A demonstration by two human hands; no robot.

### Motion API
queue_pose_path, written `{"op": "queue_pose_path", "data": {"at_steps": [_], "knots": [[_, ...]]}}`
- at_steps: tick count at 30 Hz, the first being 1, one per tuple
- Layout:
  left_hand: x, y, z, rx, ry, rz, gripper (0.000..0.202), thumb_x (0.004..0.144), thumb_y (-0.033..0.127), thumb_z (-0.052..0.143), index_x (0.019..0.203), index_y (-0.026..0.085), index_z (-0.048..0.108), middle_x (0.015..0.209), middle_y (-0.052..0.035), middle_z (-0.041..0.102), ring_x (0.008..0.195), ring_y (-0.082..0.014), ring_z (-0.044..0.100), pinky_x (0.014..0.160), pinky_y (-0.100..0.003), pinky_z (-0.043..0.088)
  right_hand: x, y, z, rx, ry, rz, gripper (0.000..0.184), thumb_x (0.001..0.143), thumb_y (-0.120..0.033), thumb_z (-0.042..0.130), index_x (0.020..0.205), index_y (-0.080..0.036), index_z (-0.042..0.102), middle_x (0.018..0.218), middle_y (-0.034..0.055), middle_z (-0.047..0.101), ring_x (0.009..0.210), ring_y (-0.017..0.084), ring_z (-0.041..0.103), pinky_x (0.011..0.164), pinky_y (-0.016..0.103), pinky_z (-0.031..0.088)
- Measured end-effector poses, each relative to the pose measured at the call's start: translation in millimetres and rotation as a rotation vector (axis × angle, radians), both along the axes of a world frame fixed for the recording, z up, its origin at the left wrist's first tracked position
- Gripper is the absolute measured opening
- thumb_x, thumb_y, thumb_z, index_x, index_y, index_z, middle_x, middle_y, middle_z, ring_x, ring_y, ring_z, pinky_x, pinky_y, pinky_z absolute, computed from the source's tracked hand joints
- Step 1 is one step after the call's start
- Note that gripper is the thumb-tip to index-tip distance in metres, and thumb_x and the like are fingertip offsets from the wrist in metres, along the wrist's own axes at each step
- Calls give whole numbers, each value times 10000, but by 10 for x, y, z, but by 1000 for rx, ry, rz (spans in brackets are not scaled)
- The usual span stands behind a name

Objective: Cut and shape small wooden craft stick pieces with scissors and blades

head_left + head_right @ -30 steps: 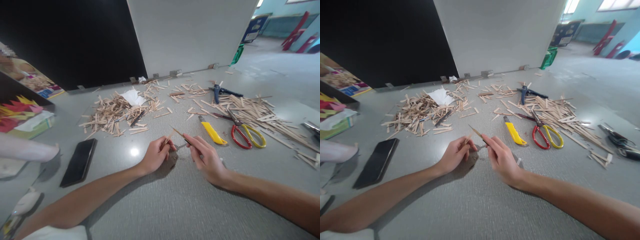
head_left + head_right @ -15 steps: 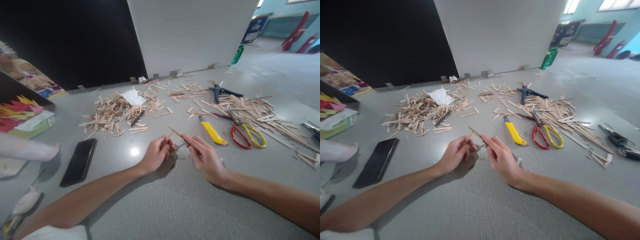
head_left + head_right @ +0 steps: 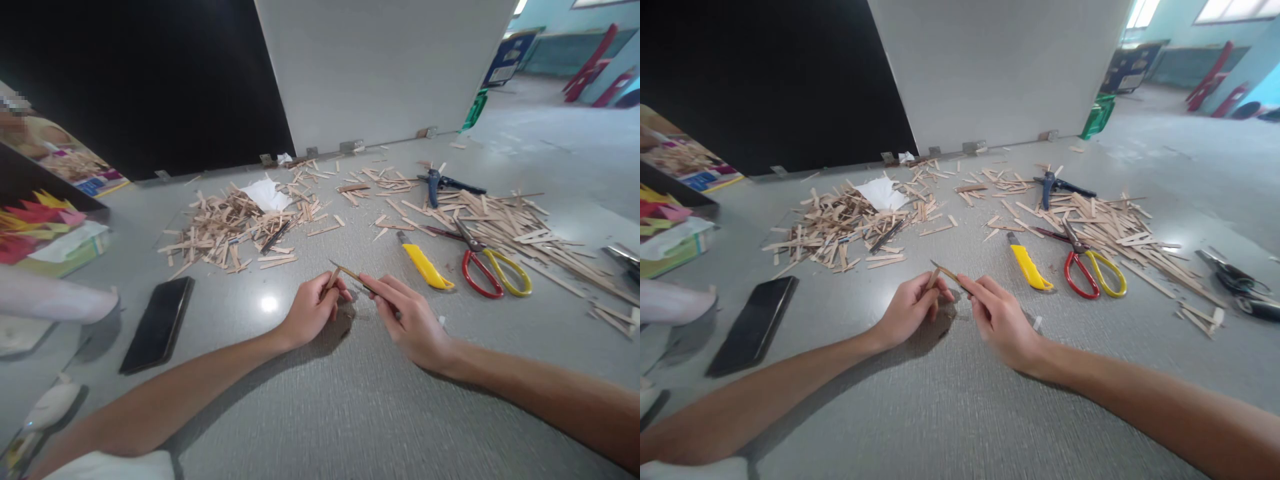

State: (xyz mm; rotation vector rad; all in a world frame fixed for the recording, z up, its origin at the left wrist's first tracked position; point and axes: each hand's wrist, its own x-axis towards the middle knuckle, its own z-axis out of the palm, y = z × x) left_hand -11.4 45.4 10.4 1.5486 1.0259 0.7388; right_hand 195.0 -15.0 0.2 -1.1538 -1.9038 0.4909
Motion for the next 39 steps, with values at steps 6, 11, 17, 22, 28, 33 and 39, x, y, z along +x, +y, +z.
{"op": "queue_pose_path", "data": {"at_steps": [6, 11, 17, 22, 28, 33, 39], "knots": [[-3, -5, 2, 9, -5, -3, 147, 901, 349, 540, 868, 211, 577, 839, -36, 774, 469, -93, 525, 484, -226, 442, -4, -1, 4, -6, 0, -1, 433, 1079, -106, 433, 1435, -109, 679, 916, 72, 674, 784, 183, 667, 739, 296, 590], [2, -7, 2, 21, -3, -6, 124, 903, 325, 531, 869, 213, 575, 839, -28, 762, 478, -93, 519, 493, -228, 434, -11, 0, 16, -18, -2, -4, 432, 1075, -105, 435, 1427, -74, 681, 912, 80, 685, 775, 187, 668, 740, 306, 589], [-1, -7, 9, 25, 7, -12, 124, 910, 332, 551, 877, 215, 577, 843, -27, 759, 489, -97, 519, 500, -231, 420, -4, 11, 22, -33, 4, -3, 427, 1069, -104, 438, 1413, -84, 692, 911, 81, 691, 783, 190, 672, 753, 313, 592], [-4, -11, 18, 19, 15, -10, 160, 925, 374, 570, 892, 218, 563, 860, -31, 764, 489, -96, 517, 496, -231, 417, -5, 11, 15, -33, -5, -4, 435, 1064, -103, 438, 1419, -89, 689, 907, 79, 692, 778, 190, 669, 751, 313, 593], [-11, -9, -1, 11, 8, -4, 231, 951, 450, 595, 975, 225, 548, 854, -29, 767, 474, -106, 530, 484, -235, 432, -7, 7, 16, -41, -6, -13, 431, 1067, -111, 443, 1415, -129, 696, 921, 82, 702, 782, 199, 676, 755, 329, 599], [-16, -2, -11, 13, 0, -6, 246, 962, 465, 597, 965, 223, 554, 877, -39, 777, 471, -104, 529, 481, -234, 437, 4, 15, 14, -49, -4, -11, 430, 1070, -116, 441, 1419, -127, 691, 929, 84, 705, 799, 200, 684, 752, 324, 595], [-16, 3, -5, 25, -4, -5, 264, 982, 478, 579, 936, 219, 560, 876, -39, 780, 468, -101, 521, 499, -237, 445, -2, 13, 7, -46, -7, -6, 426, 1067, -110, 436, 1407, -93, 694, 914, 89, 705, 776, 198, 674, 743, 319, 592]]}}
